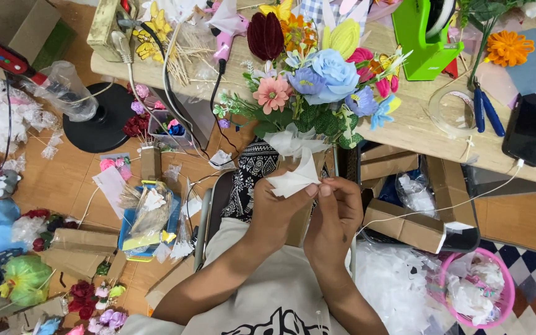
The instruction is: The person is stuffing small pieces of white fabric into the base of a flower bouquet to fill gaps and provide support.
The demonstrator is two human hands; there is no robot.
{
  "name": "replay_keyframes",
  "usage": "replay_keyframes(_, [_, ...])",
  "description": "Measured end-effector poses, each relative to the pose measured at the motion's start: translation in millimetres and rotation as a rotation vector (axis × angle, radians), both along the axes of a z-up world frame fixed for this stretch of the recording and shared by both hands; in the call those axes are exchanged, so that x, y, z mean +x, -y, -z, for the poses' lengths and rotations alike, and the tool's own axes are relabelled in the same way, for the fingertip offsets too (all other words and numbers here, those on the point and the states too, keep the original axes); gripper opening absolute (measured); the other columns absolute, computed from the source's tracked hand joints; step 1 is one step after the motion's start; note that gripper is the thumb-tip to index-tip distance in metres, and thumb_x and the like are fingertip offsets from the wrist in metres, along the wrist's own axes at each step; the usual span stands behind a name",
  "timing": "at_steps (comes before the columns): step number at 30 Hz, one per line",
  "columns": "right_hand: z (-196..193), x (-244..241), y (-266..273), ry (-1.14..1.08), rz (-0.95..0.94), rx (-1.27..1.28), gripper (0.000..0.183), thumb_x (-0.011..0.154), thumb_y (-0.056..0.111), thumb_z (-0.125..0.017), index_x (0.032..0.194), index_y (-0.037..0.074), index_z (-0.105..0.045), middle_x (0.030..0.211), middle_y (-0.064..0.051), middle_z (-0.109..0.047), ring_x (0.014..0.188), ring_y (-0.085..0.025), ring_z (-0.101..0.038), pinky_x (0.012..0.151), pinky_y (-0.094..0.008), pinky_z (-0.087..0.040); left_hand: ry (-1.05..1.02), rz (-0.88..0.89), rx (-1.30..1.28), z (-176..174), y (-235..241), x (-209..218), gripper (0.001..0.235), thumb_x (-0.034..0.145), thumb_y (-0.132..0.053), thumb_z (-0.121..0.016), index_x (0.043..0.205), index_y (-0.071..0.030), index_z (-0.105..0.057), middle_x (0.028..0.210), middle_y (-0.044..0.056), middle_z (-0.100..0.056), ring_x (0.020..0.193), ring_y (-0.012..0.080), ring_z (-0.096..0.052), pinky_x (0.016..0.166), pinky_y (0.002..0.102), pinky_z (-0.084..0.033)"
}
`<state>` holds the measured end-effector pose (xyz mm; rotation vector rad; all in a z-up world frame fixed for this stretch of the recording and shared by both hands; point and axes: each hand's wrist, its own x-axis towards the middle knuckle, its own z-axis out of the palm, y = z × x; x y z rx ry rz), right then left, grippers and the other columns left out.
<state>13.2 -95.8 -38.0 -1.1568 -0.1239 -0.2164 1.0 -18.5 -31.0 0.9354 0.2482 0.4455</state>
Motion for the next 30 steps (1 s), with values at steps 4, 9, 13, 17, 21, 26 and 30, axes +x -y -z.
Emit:
replay_keyframes(4, [-3.5, -1.3, -4.8, -0.084, -0.025, 0.055, 0.013, 0.101, 0.014, -0.062, 0.111, 0.006, -0.058, 0.095, -0.003, -0.057, 0.087, -0.009, -0.056, 0.083, -0.026, -0.046, 0.066, 0.000, 0.117, -11.3, -8.2, -0.4, 0.024, 0.080, 0.001, -0.084, 0.072, -0.004, -0.062, 0.079, 0.011, -0.070, 0.077, 0.0106, -0.057, 0.064, 0.024, -0.040])
replay_keyframes(9, [-22.5, 4.9, -9.1, -0.181, -0.202, 0.027, 0.040, 0.102, 0.025, -0.057, 0.138, 0.010, -0.046, 0.099, -0.008, -0.062, 0.095, -0.017, -0.060, 0.093, -0.036, -0.046, 0.071, -0.007, 0.200, -3.1, -19.2, 3.7, 0.019, 0.077, 0.000, -0.086, 0.077, -0.002, -0.067, 0.085, 0.017, -0.074, 0.080, 0.0169, -0.066, 0.069, 0.029, -0.045])
replay_keyframes(13, [-25.9, 9.2, 1.2, -0.187, -0.312, -0.189, 0.051, 0.105, 0.038, -0.048, 0.140, 0.001, -0.047, 0.120, -0.024, -0.065, 0.120, -0.034, -0.062, 0.108, -0.052, -0.042, -0.081, -0.087, 0.310, -5.7, -28.9, 4.5, 0.030, 0.079, -0.006, -0.086, 0.103, -0.003, -0.067, 0.088, 0.008, -0.076, 0.086, 0.0114, -0.064, 0.077, 0.027, -0.048])
replay_keyframes(17, [-10.0, 25.0, 25.7, -0.125, -0.427, -0.424, 0.068, 0.100, 0.057, -0.045, 0.129, -0.002, -0.064, 0.105, -0.020, -0.070, 0.103, -0.029, -0.066, 0.098, -0.048, -0.050, -0.105, -0.017, 0.447, -3.7, -42.0, 4.5, 0.044, 0.079, -0.009, -0.087, 0.117, -0.006, -0.065, 0.096, 0.013, -0.077, 0.092, 0.0158, -0.066, 0.085, 0.033, -0.052])
replay_keyframes(21, [-17.6, 37.6, 36.8, -0.086, -0.497, -0.446, 0.025, 0.096, 0.021, -0.070, 0.105, -0.002, -0.074, 0.085, -0.016, -0.072, 0.084, -0.021, -0.066, 0.082, -0.037, -0.054, -0.158, 0.134, 0.568, -1.6, -55.7, -1.3, 0.046, 0.078, -0.007, -0.087, 0.119, -0.007, -0.067, 0.099, 0.016, -0.079, 0.092, 0.0154, -0.067, 0.087, 0.035, -0.054])
replay_keyframes(26, [-29.3, 34.7, 34.1, -0.111, -0.489, -0.352, 0.015, 0.090, -0.001, -0.074, 0.104, -0.004, -0.077, 0.086, -0.015, -0.077, 0.082, -0.016, -0.069, 0.081, -0.037, -0.058, -0.226, 0.155, 0.722, -8.4, -60.5, -2.1, 0.042, 0.076, -0.009, -0.088, 0.115, -0.006, -0.072, 0.093, 0.017, -0.080, 0.089, 0.0188, -0.072, 0.085, 0.039, -0.055])
replay_keyframes(30, [-30.2, 32.0, 34.8, -0.125, -0.399, -0.390, 0.007, 0.088, 0.001, -0.079, 0.091, -0.005, -0.078, 0.077, -0.014, -0.076, 0.076, -0.012, -0.064, 0.073, -0.032, -0.056, -0.178, 0.098, 0.719, -4.6, -52.9, -0.9, 0.035, 0.078, -0.008, -0.088, 0.109, -0.005, -0.073, 0.088, 0.015, -0.080, 0.083, 0.0198, -0.074, 0.084, 0.040, -0.058])
